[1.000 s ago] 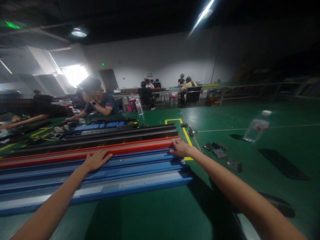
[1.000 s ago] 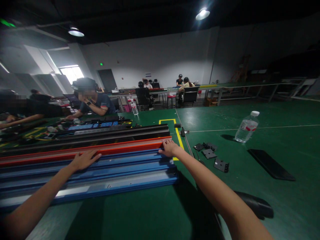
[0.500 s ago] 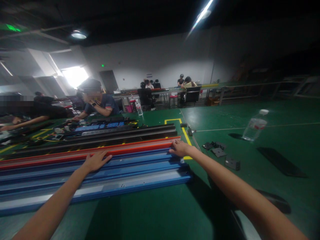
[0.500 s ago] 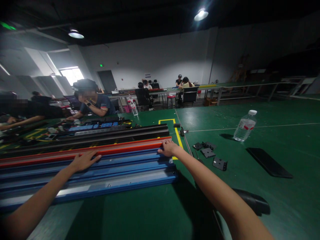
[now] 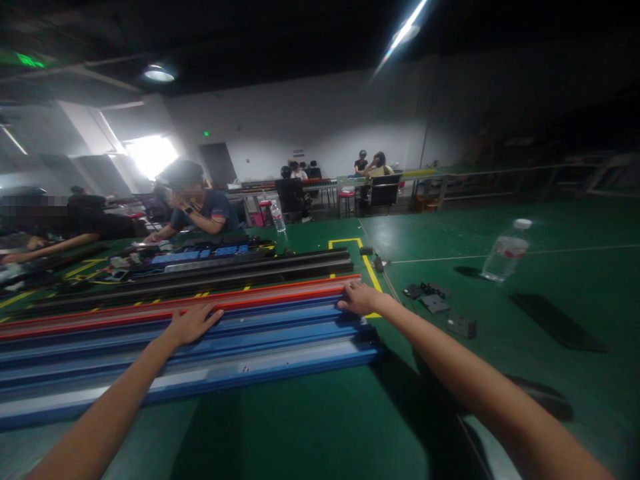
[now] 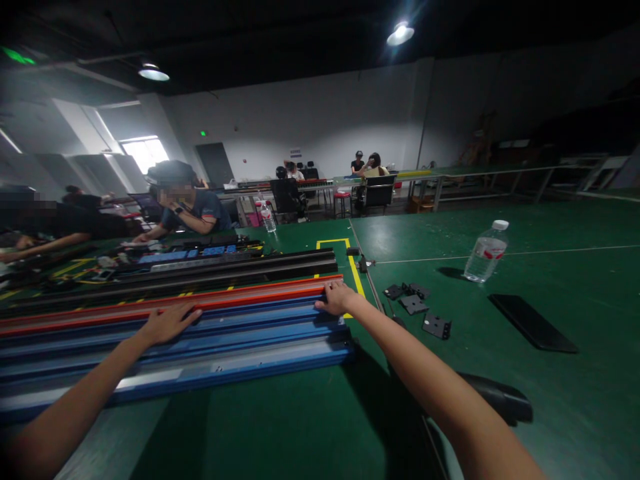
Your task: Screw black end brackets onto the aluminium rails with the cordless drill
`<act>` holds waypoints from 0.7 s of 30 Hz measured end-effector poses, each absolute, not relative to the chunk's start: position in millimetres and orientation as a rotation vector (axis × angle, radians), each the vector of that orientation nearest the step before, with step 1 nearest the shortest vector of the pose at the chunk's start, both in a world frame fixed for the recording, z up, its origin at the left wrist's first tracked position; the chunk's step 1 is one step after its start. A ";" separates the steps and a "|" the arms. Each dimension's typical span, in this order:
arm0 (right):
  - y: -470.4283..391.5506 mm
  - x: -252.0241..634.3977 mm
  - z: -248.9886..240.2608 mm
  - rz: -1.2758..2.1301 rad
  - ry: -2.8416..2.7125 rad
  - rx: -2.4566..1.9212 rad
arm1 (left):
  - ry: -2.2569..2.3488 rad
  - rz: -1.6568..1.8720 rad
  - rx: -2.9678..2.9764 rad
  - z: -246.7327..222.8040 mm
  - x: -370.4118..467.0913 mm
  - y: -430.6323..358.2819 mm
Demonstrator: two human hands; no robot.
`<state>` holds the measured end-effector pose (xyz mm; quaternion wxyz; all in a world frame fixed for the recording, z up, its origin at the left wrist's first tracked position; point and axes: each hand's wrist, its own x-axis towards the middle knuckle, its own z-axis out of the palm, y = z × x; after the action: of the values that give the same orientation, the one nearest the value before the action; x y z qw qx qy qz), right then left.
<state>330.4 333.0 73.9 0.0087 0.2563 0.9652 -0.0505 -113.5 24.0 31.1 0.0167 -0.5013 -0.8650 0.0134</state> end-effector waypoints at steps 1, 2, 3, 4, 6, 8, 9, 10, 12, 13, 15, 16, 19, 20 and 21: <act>332.3 331.0 74.2 -0.158 3.017 0.801 | -2.700 0.048 -1.542 31.1 -112.8 23.6; 331.6 331.6 74.4 -0.157 3.018 0.803 | -2.711 0.057 -1.528 31.1 -112.0 23.2; 331.0 332.1 74.7 -0.158 3.018 0.804 | -2.717 0.064 -1.519 31.0 -111.2 22.8; 330.4 332.6 74.9 -0.159 3.018 0.805 | -2.721 0.070 -1.515 31.0 -110.5 22.5; 329.7 333.3 75.3 -0.162 3.017 0.805 | -2.724 0.079 -1.512 31.0 -109.4 22.0; 329.3 333.9 75.7 -0.167 3.016 0.803 | -2.726 0.089 -1.513 31.1 -108.7 21.5; 329.3 334.1 75.8 -0.171 3.016 0.802 | -2.725 0.094 -1.515 31.2 -108.5 21.2; 329.2 334.3 75.9 -0.173 3.015 0.802 | -2.724 0.098 -1.518 31.3 -108.3 20.9; 329.0 334.6 76.0 -0.179 3.013 0.802 | -2.720 0.103 -1.523 31.2 -108.0 20.3; 328.8 334.7 75.9 -0.180 3.013 0.801 | -2.719 0.104 -1.524 31.1 -107.8 19.9; 328.6 334.8 75.4 -0.179 3.014 0.798 | -2.716 0.102 -1.525 30.5 -107.7 19.1; 328.5 334.9 75.0 -0.176 3.015 0.796 | -2.714 0.101 -1.526 29.9 -107.8 18.7; 328.7 335.6 73.0 -0.163 3.019 0.789 | -2.704 0.093 -1.532 27.9 -108.6 17.4; 328.8 335.9 72.2 -0.160 3.020 0.786 | -2.701 0.089 -1.535 27.2 -108.8 17.0; 329.0 336.3 71.3 -0.156 3.022 0.784 | -2.697 0.086 -1.538 26.6 -109.0 16.5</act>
<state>336.3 329.0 71.3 0.0079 0.2509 0.9667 -0.0500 -109.0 16.5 26.6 0.0179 -0.4950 -0.8683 0.0277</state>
